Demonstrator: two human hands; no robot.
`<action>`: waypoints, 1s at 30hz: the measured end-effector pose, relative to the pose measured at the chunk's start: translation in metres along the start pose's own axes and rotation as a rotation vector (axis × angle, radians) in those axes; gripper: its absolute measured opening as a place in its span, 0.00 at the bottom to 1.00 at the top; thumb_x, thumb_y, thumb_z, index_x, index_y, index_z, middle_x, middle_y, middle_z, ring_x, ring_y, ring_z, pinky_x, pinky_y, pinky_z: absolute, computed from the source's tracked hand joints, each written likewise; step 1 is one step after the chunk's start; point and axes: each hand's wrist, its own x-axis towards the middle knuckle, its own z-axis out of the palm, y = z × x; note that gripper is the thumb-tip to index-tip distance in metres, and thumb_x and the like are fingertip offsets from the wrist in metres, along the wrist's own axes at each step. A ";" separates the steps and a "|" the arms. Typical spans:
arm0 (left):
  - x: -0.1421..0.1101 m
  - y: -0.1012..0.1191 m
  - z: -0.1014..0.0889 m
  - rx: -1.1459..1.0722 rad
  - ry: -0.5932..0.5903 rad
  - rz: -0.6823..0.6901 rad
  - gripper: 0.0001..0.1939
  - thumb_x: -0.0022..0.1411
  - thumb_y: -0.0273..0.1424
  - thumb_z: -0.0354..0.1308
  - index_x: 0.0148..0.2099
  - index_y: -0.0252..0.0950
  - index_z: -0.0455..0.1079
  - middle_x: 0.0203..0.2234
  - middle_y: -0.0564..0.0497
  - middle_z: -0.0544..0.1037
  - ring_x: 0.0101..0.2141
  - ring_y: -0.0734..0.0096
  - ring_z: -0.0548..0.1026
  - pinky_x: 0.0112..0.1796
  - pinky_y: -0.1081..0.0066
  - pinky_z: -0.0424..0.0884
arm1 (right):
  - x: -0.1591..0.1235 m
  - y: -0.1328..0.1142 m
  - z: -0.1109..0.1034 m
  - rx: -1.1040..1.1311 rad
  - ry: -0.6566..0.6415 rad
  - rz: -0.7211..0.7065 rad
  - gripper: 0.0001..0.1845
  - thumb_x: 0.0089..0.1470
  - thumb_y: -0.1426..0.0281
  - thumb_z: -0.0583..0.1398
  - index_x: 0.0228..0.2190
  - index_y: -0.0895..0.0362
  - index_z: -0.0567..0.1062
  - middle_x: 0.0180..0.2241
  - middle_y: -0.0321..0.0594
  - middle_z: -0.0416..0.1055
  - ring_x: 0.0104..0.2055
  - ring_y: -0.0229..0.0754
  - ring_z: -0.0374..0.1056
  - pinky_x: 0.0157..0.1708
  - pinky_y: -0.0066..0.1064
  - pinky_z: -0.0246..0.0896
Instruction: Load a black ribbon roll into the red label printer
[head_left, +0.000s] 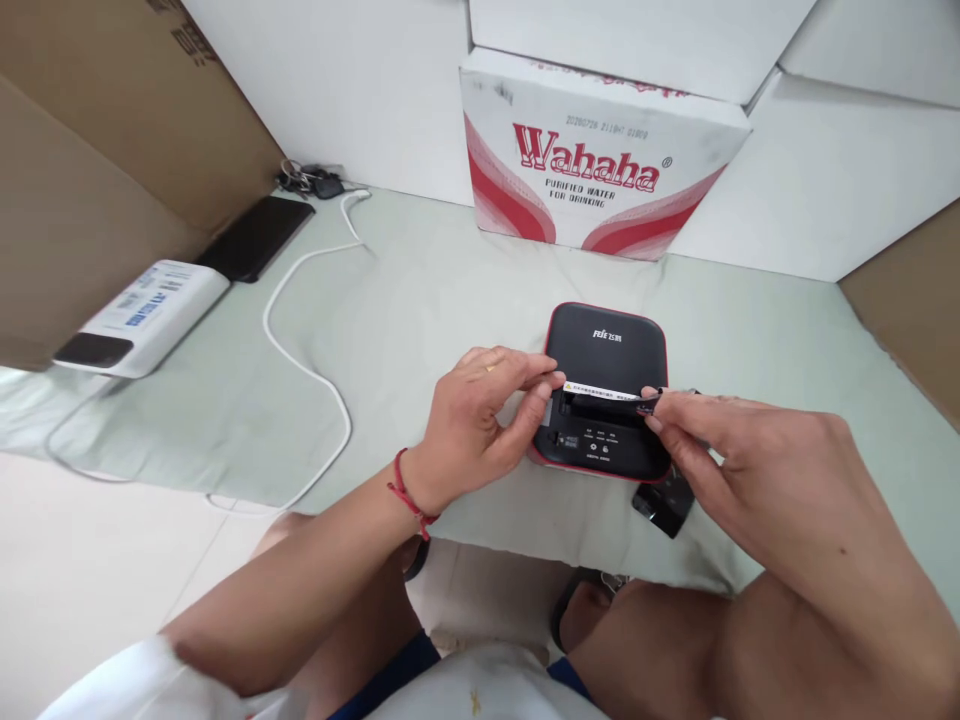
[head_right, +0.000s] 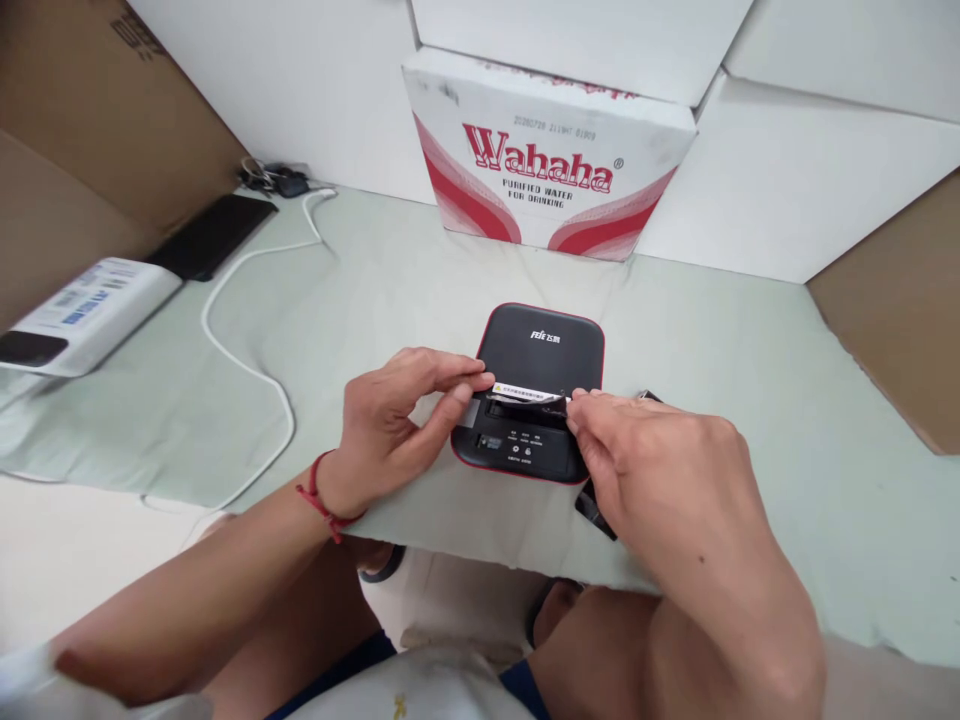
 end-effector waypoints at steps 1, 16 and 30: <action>0.000 -0.001 0.000 -0.050 0.000 -0.009 0.10 0.79 0.29 0.63 0.58 0.40 0.81 0.43 0.48 0.94 0.43 0.61 0.91 0.49 0.61 0.82 | 0.000 0.001 0.001 0.028 0.011 0.036 0.20 0.79 0.65 0.56 0.41 0.48 0.89 0.41 0.36 0.91 0.32 0.47 0.86 0.24 0.37 0.66; -0.014 -0.041 0.006 -0.615 -0.175 -0.583 0.57 0.63 0.38 0.79 0.85 0.63 0.53 0.85 0.42 0.62 0.87 0.37 0.53 0.75 0.26 0.68 | 0.010 -0.017 0.001 0.216 0.015 -0.028 0.09 0.74 0.70 0.64 0.47 0.50 0.87 0.39 0.41 0.84 0.38 0.46 0.73 0.33 0.37 0.71; -0.018 -0.031 0.007 -0.544 -0.142 -0.599 0.42 0.68 0.45 0.78 0.77 0.55 0.64 0.83 0.43 0.65 0.85 0.42 0.60 0.77 0.33 0.67 | 0.030 -0.030 0.024 0.298 0.294 0.278 0.13 0.76 0.62 0.64 0.45 0.48 0.91 0.40 0.39 0.90 0.38 0.49 0.85 0.40 0.40 0.77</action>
